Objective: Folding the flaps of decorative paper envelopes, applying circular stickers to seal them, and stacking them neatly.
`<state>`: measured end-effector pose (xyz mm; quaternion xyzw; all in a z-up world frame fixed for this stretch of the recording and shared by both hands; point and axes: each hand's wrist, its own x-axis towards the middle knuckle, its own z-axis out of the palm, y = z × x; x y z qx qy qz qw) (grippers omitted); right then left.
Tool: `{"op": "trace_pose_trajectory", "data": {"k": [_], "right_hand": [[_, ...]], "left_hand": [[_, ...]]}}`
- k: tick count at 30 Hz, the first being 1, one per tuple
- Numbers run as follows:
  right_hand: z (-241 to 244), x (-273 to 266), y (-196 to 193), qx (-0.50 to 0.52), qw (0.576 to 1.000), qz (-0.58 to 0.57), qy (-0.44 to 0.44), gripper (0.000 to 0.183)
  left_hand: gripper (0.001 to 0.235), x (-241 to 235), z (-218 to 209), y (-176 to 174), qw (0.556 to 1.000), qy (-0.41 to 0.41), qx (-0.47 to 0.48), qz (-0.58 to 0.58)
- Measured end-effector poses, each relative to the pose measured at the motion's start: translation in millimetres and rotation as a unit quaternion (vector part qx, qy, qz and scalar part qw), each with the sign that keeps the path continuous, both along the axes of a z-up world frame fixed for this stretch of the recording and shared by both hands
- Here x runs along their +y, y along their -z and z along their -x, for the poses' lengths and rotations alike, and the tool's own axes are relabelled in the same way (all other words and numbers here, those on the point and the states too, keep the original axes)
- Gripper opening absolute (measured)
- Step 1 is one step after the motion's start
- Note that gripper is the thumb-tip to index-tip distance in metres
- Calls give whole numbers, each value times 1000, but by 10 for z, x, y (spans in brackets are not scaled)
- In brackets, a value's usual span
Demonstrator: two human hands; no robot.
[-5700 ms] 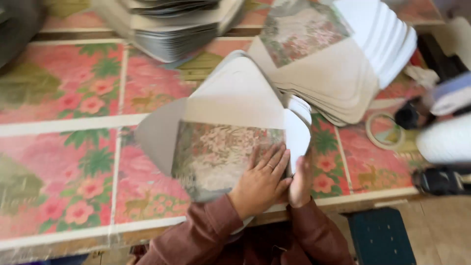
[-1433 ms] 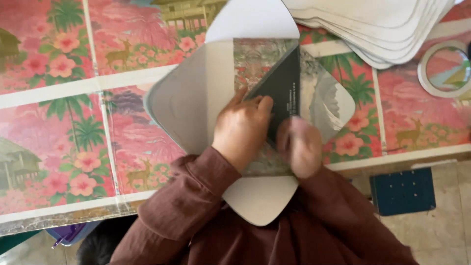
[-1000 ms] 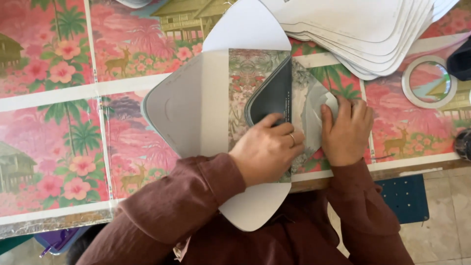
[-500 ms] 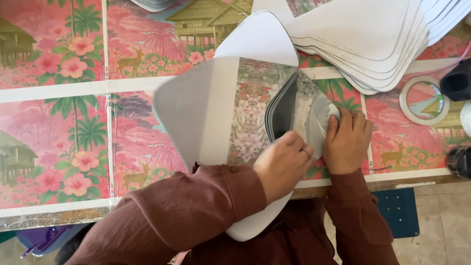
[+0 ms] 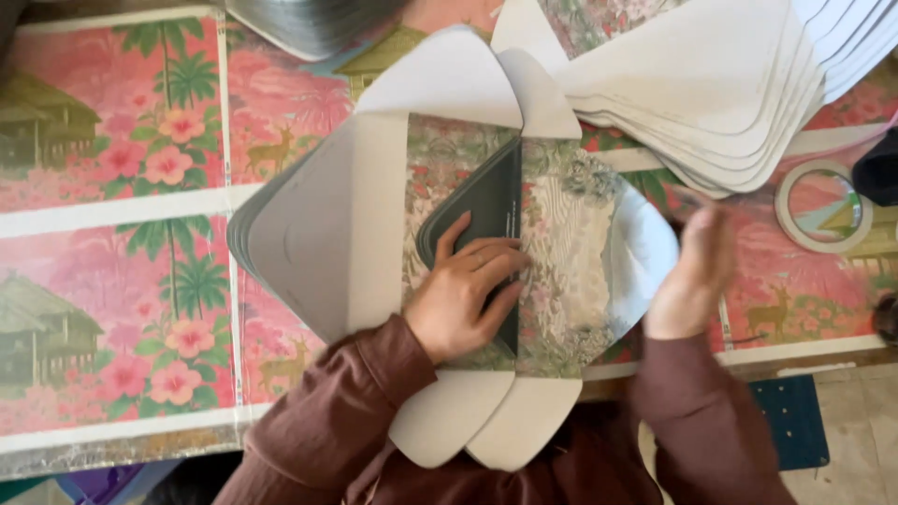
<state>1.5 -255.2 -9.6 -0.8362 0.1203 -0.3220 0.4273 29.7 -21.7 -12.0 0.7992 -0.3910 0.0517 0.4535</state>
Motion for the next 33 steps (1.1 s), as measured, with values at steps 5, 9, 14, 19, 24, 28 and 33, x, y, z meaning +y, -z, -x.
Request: {"op": "trace_pose_trajectory", "data": {"k": [5, 9, 14, 19, 24, 28, 33], "right_hand": [[-214, 857, 15, 28, 971, -154, -179, 56], [-510, 717, 79, 110, 874, -412, -231, 62], [-712, 172, -1073, -68, 916, -328, -222, 31], [-1021, 547, -255, 314, 929, -190, -56, 58], [-308, 756, -1009, -96, 891, -354, -267, 56], [-201, 578, 126, 50, 951, -253, -171, 70], [306, 138, 136, 67, 990, 37, -122, 15]], "left_hand": [[50, 0, 26, -44, 997, -32, 74, -8], [41, -71, 51, -30, 989, -60, -119, -65], [29, -113, 30, -15, 991, -57, -95, -72], [22, -119, 33, -53, 992, -70, -93, -58], [19, -119, 26, -77, 995, -68, -46, -60], [24, -107, 10, -59, 985, -117, -106, -65], [62, -128, 87, -162, 963, -239, -63, -107]]}}
